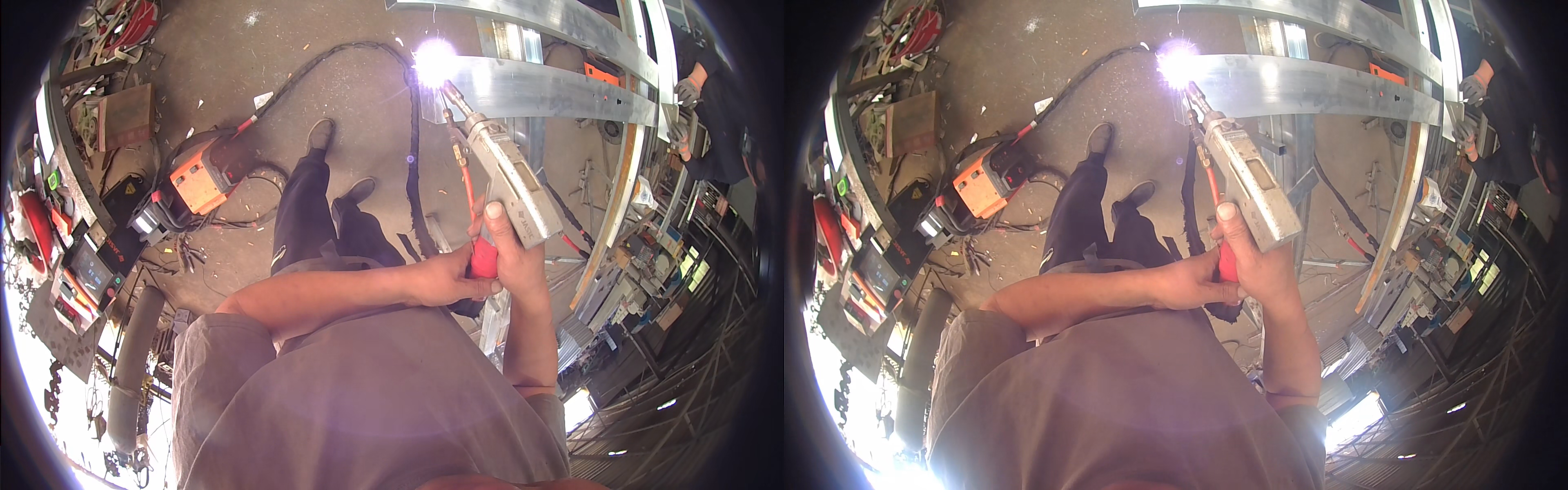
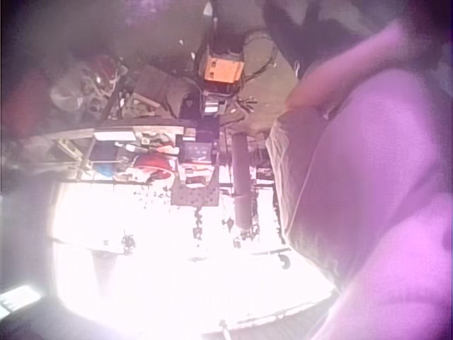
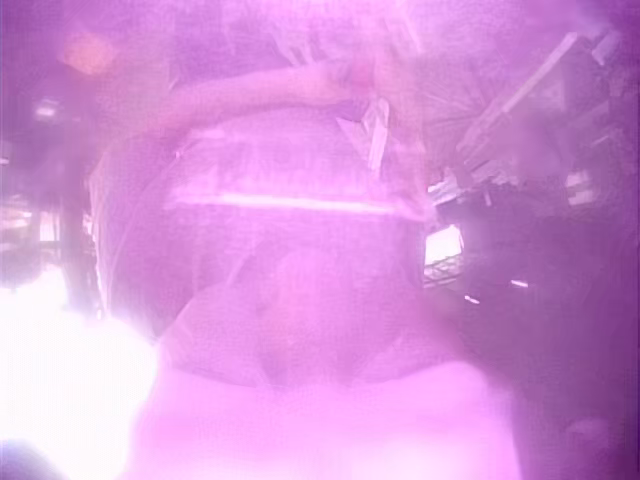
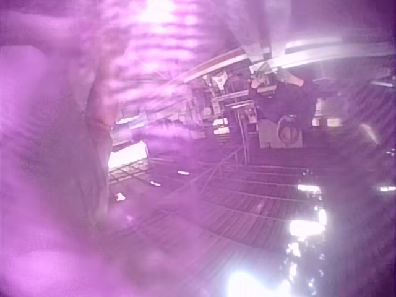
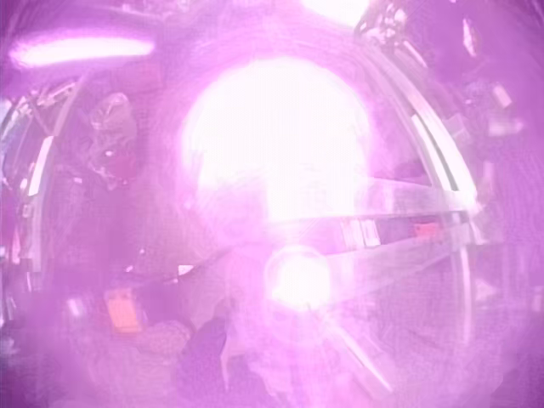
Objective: The person welds multiple metal frame sections using a handheld welding torch, creating bright sparks at each joint. They repeatedly position and tack weld curved and straight metal pieces into a larger frame structure.
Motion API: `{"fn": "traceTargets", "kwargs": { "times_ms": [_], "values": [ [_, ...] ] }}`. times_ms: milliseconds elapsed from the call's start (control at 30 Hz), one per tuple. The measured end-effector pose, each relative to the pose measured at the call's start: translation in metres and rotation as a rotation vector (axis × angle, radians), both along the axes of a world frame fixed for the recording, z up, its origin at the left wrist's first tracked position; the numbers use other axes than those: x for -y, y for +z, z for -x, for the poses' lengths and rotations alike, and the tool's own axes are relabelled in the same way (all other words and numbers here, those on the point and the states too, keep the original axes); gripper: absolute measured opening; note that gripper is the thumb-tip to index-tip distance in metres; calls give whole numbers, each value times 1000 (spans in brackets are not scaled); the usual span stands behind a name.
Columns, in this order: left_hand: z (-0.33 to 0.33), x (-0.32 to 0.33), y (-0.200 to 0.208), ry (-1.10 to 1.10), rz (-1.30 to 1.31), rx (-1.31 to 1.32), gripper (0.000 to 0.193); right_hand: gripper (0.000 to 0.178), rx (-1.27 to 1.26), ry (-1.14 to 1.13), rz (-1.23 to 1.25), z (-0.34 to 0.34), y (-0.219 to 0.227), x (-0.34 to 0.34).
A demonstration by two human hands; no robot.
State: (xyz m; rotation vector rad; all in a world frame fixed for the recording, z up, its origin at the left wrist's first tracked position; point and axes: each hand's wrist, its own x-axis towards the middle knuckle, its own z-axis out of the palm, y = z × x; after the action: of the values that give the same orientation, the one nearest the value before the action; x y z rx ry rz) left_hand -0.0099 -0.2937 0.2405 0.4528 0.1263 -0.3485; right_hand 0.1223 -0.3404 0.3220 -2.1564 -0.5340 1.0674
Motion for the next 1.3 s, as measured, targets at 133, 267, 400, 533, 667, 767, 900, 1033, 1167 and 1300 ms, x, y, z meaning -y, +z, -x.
{"fn": "traceTargets", "kwargs": {
  "times_ms": [133, 267, 400, 533, 667, 767, 900, 1033, 1167, 1300],
  "values": [
    [0, 4, -1, -12, -6, -6, 48, 34, -6, -28, -2, 2, 0, 1],
    [1, 7, -2, -22, -19, -2, 51, 34, -6, -17, 6, 2, 1, 3],
    [2, 9, -2, -22, 13, -9, 51, 34, -20, -7, 3, 2, 1, 4],
    [3, 11, -3, -19, -21, -7, 48, 34, -17, -13, -2, 3, 1, 5],
    [3, 14, -3, -37, -15, -26, 46, 34, -21, -23, -2, 4, 1, 7],
    [3, 15, -3, -49, -33, -30, 46, 34, -21, -26, 2, 5, 1, 8],
    [4, 16, -2, -8, -51, -10, 44, 34, -25, -40, -1, 6, 1, 10],
    [5, 15, -1, -55, -94, -28, 42, 35, -16, -26, 0, 7, 2, 12],
    [5, 13, 0, -92, -55, -21, 44, 37, -28, -49, 4, 9, 2, 13],
    [6, 11, 2, -80, -35, -6, 44, 38, -31, -48, 6, 9, 3, 15]
  ]
}}
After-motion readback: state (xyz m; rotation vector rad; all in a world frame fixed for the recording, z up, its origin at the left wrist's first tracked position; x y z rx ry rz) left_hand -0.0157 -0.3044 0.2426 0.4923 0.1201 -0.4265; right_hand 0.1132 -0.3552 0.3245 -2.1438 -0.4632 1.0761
